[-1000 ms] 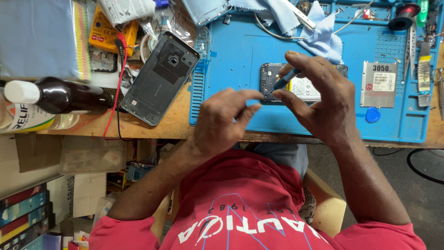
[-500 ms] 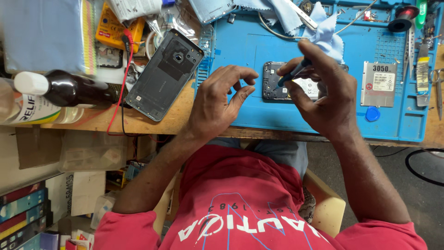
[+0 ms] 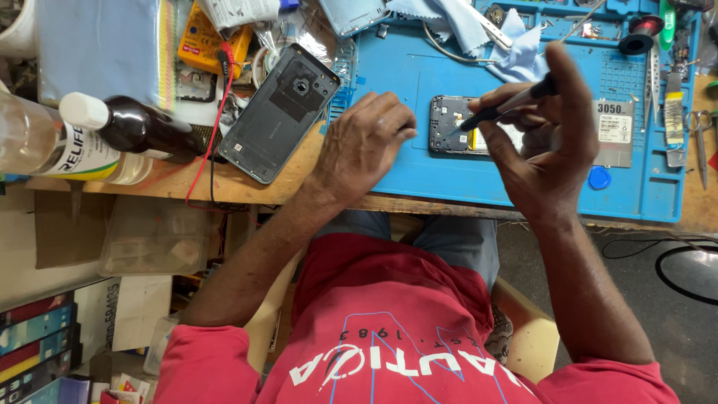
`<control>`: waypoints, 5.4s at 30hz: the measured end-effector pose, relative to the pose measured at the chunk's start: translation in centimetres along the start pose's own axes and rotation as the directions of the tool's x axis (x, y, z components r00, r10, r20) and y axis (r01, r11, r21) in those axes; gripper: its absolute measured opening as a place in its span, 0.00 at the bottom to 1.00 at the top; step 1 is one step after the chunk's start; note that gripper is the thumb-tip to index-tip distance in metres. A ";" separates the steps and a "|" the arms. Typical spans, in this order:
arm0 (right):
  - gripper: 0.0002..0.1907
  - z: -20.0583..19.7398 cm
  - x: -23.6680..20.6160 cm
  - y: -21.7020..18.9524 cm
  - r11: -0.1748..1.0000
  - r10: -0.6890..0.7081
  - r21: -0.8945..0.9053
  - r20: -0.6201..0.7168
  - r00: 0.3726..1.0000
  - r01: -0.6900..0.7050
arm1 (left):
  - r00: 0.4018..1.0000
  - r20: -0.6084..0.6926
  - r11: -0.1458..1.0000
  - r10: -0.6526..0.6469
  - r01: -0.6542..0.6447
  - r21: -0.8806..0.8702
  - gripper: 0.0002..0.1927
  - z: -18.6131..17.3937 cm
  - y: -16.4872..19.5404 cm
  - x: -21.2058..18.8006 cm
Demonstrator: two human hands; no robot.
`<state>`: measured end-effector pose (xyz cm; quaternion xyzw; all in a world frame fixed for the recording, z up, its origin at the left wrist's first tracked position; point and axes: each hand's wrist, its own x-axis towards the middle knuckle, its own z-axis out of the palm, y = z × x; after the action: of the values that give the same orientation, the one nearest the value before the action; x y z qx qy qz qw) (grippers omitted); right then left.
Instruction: The person cleans the back of a smartphone with a cloth and tweezers, then uses a screwdriver to remove screws from a disassembled phone on a cluttered workbench. The person handles multiple phone parts and tools throughout the process.
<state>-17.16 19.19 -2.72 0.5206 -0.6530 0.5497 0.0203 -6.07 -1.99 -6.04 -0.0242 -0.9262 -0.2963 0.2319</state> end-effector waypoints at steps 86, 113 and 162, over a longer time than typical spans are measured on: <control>0.26 -3.9 2.8 1.4 0.862 0.021 -0.506 0.102 0.995 0.033 | 0.955 0.207 0.699 0.214 -0.002 -0.715 0.35 2.3 -1.0 7.2; 0.33 -3.5 3.0 1.5 0.944 0.018 -0.330 0.027 0.999 -0.008 | 0.932 0.241 0.512 0.269 0.074 -0.856 0.37 4.7 -1.5 9.6; 0.45 -1.0 1.5 2.1 0.985 -0.029 -0.173 -0.023 0.999 0.025 | 0.991 0.043 0.948 0.129 -0.110 -0.297 0.07 -3.4 -1.8 5.3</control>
<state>-19.89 18.67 -2.94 0.5188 -0.6907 0.4971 0.0811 -9.66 -5.86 -2.19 -0.1238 -0.8754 -0.4153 0.2143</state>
